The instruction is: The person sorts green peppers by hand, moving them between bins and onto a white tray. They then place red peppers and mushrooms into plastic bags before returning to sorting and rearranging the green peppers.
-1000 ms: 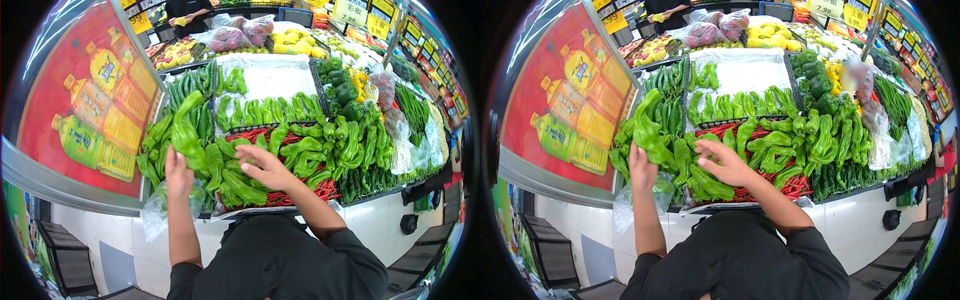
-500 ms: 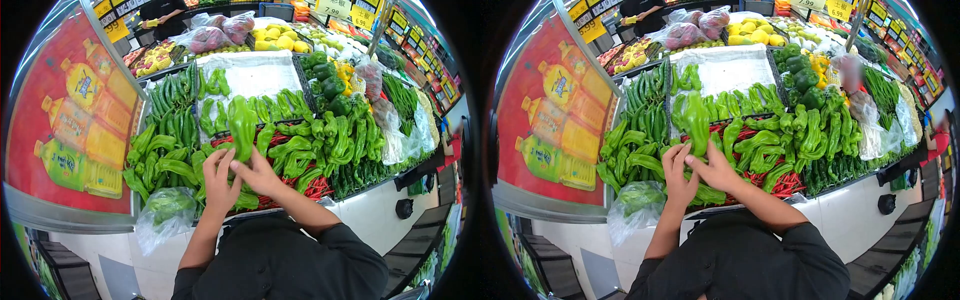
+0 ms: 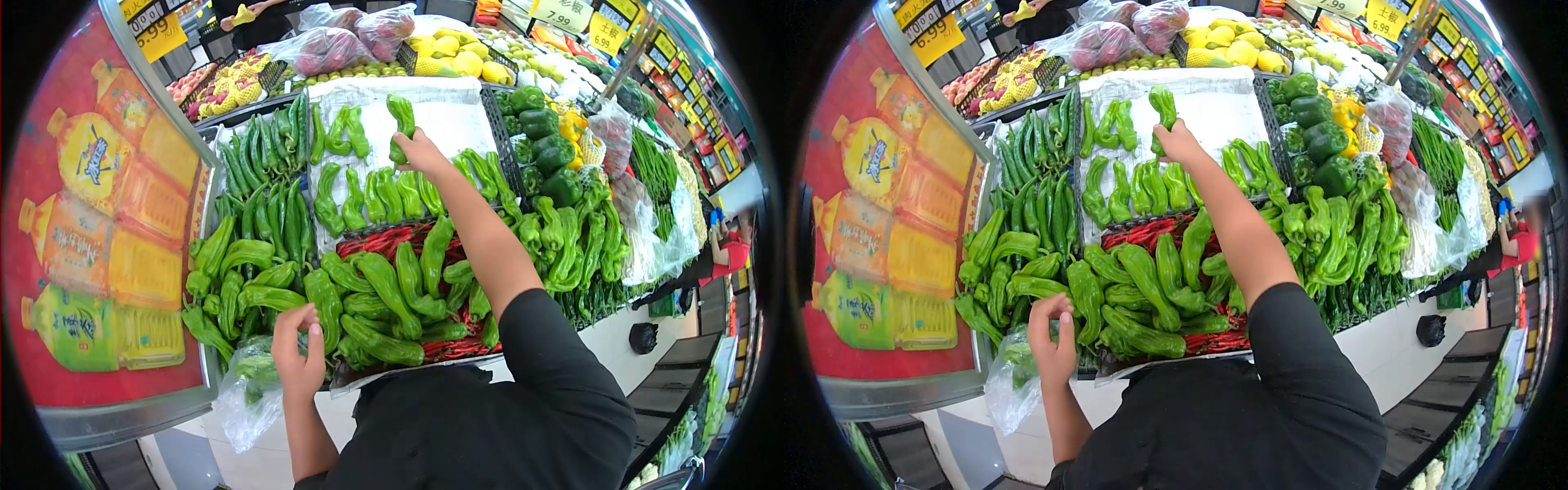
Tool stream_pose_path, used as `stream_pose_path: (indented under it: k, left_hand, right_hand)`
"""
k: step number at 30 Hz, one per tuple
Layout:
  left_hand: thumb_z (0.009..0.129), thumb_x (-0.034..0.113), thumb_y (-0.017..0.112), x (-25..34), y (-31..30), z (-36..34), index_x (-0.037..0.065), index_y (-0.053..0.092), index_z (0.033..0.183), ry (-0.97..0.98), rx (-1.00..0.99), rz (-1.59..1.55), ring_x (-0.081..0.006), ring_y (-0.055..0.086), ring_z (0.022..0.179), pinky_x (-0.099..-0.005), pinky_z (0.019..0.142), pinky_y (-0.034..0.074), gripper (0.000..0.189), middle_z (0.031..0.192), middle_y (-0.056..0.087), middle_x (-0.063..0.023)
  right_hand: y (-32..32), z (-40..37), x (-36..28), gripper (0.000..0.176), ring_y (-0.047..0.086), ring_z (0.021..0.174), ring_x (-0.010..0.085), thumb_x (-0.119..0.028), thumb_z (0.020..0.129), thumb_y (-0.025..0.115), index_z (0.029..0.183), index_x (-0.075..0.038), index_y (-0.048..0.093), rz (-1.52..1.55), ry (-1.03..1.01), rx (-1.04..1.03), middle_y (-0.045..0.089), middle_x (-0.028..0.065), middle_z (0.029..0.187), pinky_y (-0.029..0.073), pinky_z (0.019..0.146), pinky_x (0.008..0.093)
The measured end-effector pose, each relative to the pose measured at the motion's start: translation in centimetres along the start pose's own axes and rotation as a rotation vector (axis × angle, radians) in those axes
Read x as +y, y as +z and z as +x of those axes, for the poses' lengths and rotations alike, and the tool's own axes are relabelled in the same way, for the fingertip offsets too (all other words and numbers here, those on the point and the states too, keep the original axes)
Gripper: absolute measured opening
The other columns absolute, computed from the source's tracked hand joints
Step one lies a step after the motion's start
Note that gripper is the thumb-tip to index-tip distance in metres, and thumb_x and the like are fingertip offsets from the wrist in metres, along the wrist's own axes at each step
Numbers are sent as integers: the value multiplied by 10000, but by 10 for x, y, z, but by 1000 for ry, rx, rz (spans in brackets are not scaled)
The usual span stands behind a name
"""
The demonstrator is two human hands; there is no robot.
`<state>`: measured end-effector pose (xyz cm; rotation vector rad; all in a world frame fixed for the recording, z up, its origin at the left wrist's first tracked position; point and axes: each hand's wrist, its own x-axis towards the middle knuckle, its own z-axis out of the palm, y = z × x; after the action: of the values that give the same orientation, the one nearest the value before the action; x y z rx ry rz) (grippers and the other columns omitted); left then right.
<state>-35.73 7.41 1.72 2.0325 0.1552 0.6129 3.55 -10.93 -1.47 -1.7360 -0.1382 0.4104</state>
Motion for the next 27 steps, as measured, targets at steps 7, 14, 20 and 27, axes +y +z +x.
stream_pose_path:
  k: [7, 14, 20, 27]
  left_hand:
    - [896, -43, 580, -21, -4, 4, -5, 623, 1176, -70, -91, 28, -218, 636, 866, -333, 798, 511, 285, 974, 646, -126]
    - [889, -40, 598, -23, 4, 20, 10, 633, 1180, -126, -183, 81, -262, 652, 888, -350, 817, 517, 296, 983, 657, -146]
    - [889, -29, 614, -26, 13, 26, 19, 633, 1182, -121, -249, 86, -283, 652, 894, -363, 824, 513, 297, 990, 664, -146]
    - [883, -31, 617, -30, 15, 27, 16, 637, 1165, -139, -258, 100, -300, 650, 894, -377, 818, 510, 287, 983, 668, -145]
  right_hand:
    - [29, 94, 21, 567, 644, 1027, 284, -345, 988, 563, 1343, 39, 342, -142, 38, 107, 587, 195, 1184, 623, 797, 441]
    - [39, 128, 63, 601, 659, 1089, 395, -386, 965, 569, 1279, 112, 451, -490, 132, 157, 654, 333, 1125, 559, 860, 443]
    - [28, 150, 83, 589, 617, 1123, 459, -419, 982, 539, 1274, 89, 474, -510, -19, 136, 643, 324, 1174, 472, 997, 494]
    - [26, 138, 69, 623, 605, 1143, 468, -416, 987, 533, 1329, 95, 433, -641, -26, 113, 634, 339, 1180, 474, 999, 491]
